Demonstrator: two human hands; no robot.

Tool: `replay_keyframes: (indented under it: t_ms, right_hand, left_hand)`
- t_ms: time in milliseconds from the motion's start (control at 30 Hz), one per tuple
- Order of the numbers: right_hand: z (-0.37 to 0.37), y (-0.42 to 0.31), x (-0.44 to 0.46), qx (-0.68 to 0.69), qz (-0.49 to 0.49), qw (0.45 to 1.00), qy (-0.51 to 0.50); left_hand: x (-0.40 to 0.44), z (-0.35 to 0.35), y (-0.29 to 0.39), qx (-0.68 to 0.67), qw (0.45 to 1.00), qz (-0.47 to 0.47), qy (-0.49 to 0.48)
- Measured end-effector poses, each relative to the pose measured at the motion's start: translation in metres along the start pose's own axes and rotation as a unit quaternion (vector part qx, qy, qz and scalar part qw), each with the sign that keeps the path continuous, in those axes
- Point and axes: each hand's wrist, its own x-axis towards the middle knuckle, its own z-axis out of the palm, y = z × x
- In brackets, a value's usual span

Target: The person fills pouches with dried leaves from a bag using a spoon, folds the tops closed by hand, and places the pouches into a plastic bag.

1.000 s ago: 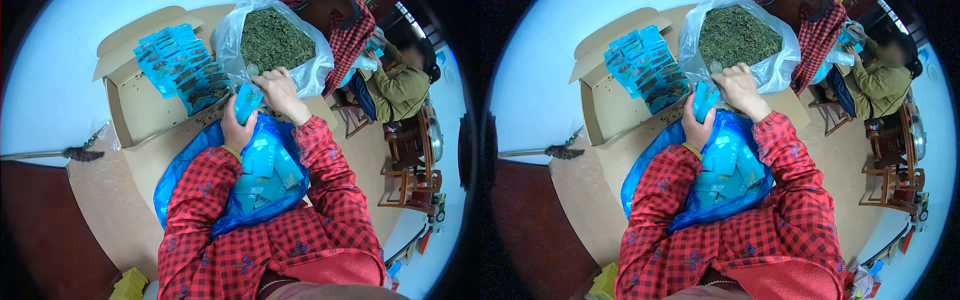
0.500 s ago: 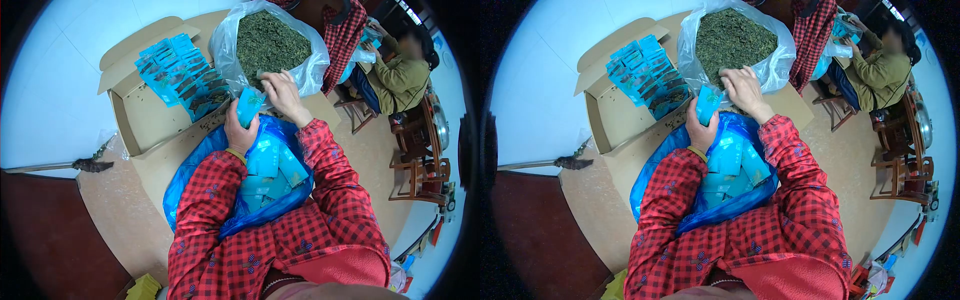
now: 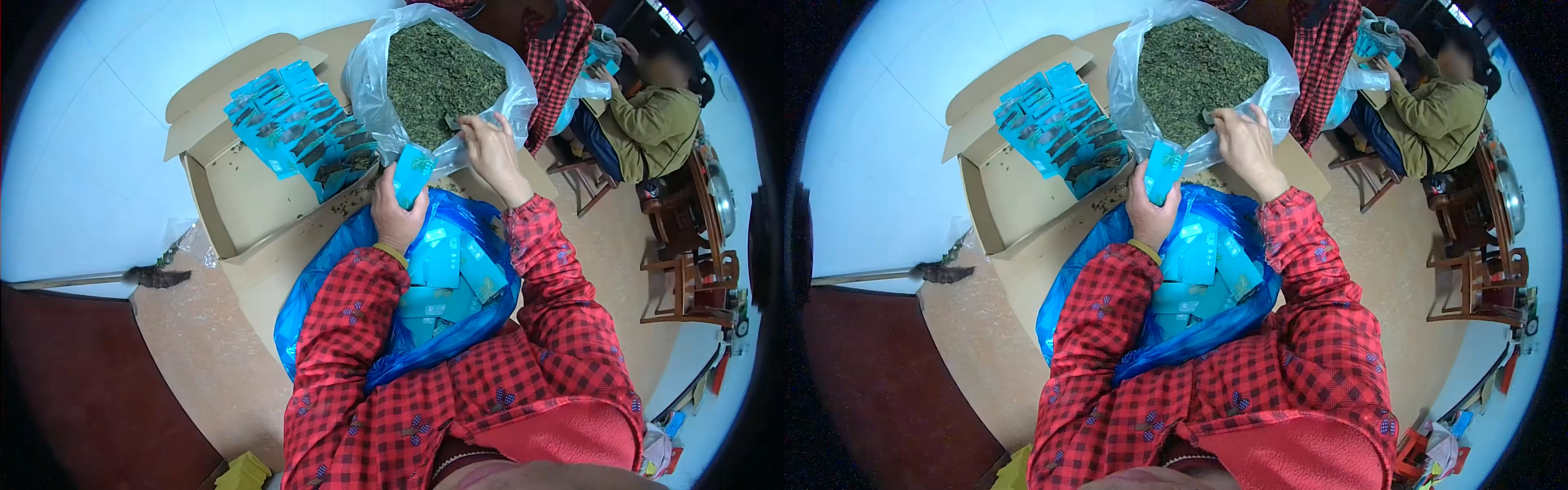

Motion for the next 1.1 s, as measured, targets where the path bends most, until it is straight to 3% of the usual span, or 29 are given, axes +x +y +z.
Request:
replay_keyframes:
  t_ms: [233, 333, 633, 733, 867, 1033, 1100]
  right_hand:
    - [-0.010, 0.003, -0.011, -0.075, -0.029, 0.997, -0.006]
    - [-0.007, 0.012, -0.013, 0.030, 0.007, 0.999, 0.023]
    - [-0.027, 0.000, -0.021, 0.157, 0.059, 0.986, -0.011]
    - [-0.026, -0.003, -0.024, 0.298, 0.118, 0.946, -0.040]
    - [-0.036, -0.006, -0.028, 0.317, 0.122, 0.934, -0.107]
    - [-0.051, -0.020, -0.031, 0.132, 0.016, 0.985, -0.114]
    - [-0.057, -0.032, -0.032, 0.017, -0.079, 0.992, -0.097]
  left_hand:
    - [0.001, -0.001, 0.001, 0.002, 1.000, 0.001, 0.004]
    - [0.000, 0.000, 0.003, 0.010, 1.000, -0.005, 0.010]
    - [0.000, 0.001, -0.002, 0.032, 0.999, -0.001, -0.003]
    - [0.001, 0.000, 0.000, 0.029, 0.999, -0.007, -0.015]
    - [0.001, -0.002, 0.003, 0.031, 0.999, -0.015, -0.022]
    - [0.003, -0.003, 0.005, 0.036, 0.999, -0.015, -0.033]
    - [0.003, -0.003, 0.004, 0.045, 0.998, -0.007, -0.035]
